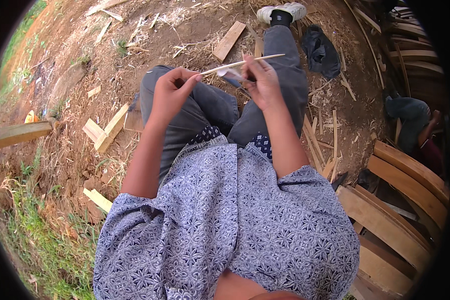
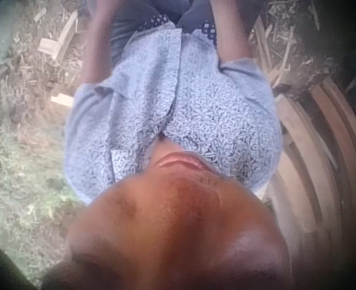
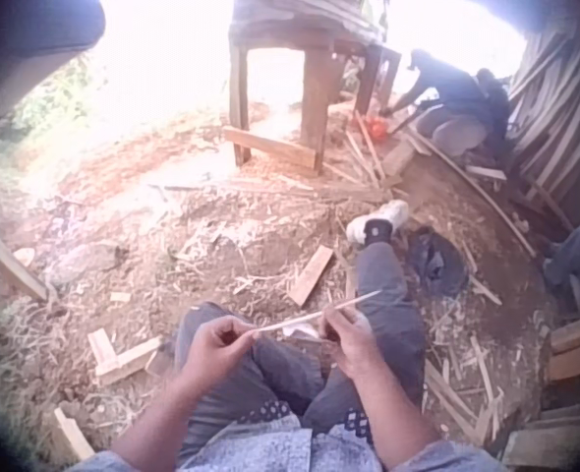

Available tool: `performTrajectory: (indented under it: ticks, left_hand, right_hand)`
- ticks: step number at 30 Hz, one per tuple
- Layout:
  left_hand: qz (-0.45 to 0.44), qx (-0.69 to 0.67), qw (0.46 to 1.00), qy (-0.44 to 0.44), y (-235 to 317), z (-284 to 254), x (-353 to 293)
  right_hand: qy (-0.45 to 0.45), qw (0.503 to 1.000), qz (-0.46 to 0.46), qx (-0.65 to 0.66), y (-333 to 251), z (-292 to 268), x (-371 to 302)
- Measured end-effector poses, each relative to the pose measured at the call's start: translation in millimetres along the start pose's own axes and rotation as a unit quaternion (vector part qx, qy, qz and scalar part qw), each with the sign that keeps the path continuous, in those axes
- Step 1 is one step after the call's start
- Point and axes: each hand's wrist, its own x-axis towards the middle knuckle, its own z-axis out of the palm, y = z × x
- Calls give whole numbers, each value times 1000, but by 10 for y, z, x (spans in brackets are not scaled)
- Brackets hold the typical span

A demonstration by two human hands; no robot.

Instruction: The person sits on the ground and uses a knife to shave and shape a thin wooden stick. They repeatedly scrape the surface of the stick to smooth it and occasionally inspect the progress by bending the stick.

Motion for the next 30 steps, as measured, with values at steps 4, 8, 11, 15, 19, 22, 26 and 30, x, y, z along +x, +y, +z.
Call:
performTrajectory:
  ticks: [4, 8, 11, 15, 19, 22, 26, 30]
  left_hand:
    - [-65, 90, 990, -81, 243, 190, 121]
    - [-63, 122, 983, -122, 241, 80, 132]
    - [-60, -66, 985, -148, 224, 61, 107]
    - [-118, -264, 941, -174, 351, 147, 117]
    - [-79, -306, 944, -96, 382, 64, 93]
    - [-51, -330, 941, -59, 403, -20, 61]
    - [-25, -354, 934, -40, 449, -20, 48]
    - [-10, -315, 948, -46, 495, -47, 14]
  right_hand:
    - [-82, 990, 75, -88, 190, 349, -142]
    - [-155, 957, 101, -225, 72, 347, -194]
    - [-258, 902, 166, -304, -45, 386, -221]
    - [-298, 872, 192, -337, -213, 478, -303]
    - [-263, 928, 128, -232, -184, 233, -282]
    - [-231, 949, 107, -184, -287, 109, -310]
    - [-212, 963, 94, -141, -342, -9, -339]
    - [-217, 959, 62, -170, -338, -26, -325]
